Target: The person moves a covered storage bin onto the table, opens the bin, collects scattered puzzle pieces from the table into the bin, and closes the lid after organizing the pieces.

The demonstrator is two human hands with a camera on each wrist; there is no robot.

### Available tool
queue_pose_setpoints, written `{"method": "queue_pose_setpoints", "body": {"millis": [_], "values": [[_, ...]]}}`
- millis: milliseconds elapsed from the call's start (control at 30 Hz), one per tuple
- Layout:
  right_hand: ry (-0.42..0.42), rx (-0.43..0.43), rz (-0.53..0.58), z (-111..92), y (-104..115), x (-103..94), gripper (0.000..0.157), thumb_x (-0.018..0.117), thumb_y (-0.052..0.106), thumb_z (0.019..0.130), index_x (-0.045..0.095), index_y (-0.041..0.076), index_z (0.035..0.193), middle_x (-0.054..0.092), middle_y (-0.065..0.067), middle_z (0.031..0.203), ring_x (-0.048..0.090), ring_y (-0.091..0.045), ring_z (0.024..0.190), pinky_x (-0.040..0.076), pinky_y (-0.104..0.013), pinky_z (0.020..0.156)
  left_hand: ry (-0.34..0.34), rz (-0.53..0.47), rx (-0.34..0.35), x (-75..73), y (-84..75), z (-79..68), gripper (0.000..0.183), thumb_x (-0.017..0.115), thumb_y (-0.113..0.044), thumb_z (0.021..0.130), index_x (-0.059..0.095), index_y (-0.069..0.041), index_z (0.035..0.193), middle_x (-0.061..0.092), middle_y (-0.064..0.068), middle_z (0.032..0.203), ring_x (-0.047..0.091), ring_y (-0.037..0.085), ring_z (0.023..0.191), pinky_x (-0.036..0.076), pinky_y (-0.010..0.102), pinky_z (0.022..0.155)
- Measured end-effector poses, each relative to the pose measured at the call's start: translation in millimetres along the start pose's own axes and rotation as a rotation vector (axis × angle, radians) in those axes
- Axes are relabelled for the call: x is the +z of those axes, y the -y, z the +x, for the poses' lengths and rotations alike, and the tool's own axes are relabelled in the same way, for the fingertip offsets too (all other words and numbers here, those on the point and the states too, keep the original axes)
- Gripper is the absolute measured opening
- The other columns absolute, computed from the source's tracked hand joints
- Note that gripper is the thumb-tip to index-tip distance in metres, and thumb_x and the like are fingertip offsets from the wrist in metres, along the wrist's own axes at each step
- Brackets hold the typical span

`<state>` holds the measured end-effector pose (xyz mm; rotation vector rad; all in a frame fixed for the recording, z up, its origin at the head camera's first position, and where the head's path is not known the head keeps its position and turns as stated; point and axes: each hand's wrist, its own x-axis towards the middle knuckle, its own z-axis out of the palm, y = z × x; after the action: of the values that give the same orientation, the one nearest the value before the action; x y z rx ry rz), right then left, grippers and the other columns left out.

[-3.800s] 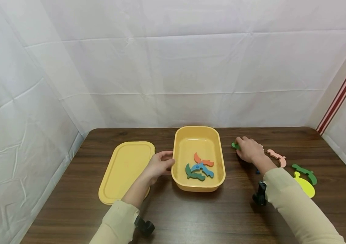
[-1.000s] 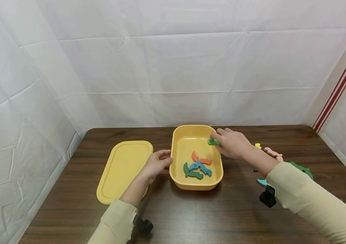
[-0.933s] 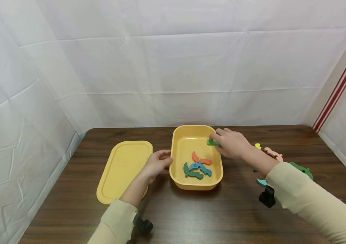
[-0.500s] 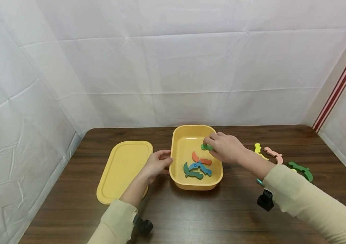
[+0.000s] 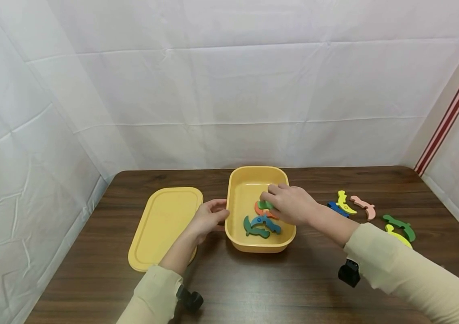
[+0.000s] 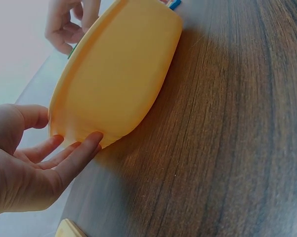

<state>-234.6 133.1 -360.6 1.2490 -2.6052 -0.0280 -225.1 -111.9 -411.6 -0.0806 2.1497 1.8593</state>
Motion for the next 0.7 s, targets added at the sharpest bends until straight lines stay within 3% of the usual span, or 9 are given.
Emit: {"method": "queue_pose_setpoints", "body": {"millis": [233, 700], "values": [[-0.015, -0.044, 0.023, 1, 9, 1.1, 0.023, 0.071, 0.023, 0.08, 0.061, 0.017, 0.1, 0.053, 0.001, 0.082, 0.05, -0.016, 0.067, 0.042, -0.023, 0.05, 0.028, 0.012, 0.0, 3.2, -22.7, -21.9, 0.044, 0.05, -0.005, 0.091, 0.041, 0.006, 0.132, 0.049, 0.027, 0.127, 0.055, 0.038, 0.109, 0.054, 0.044, 0.079], [-0.024, -0.102, 0.014, 3, 24, 1.3, 0.023, 0.068, 0.02, 0.08, 0.059, 0.016, 0.101, 0.054, 0.001, 0.084, 0.051, -0.015, 0.067, 0.044, -0.023, 0.05, 0.035, 0.01, 0.01, 3.7, -23.9, -24.6, 0.044, 0.049, -0.004, 0.09, 0.042, 0.006, 0.132, 0.049, 0.028, 0.127, 0.055, 0.039, 0.11, 0.054, 0.043, 0.079]]}}
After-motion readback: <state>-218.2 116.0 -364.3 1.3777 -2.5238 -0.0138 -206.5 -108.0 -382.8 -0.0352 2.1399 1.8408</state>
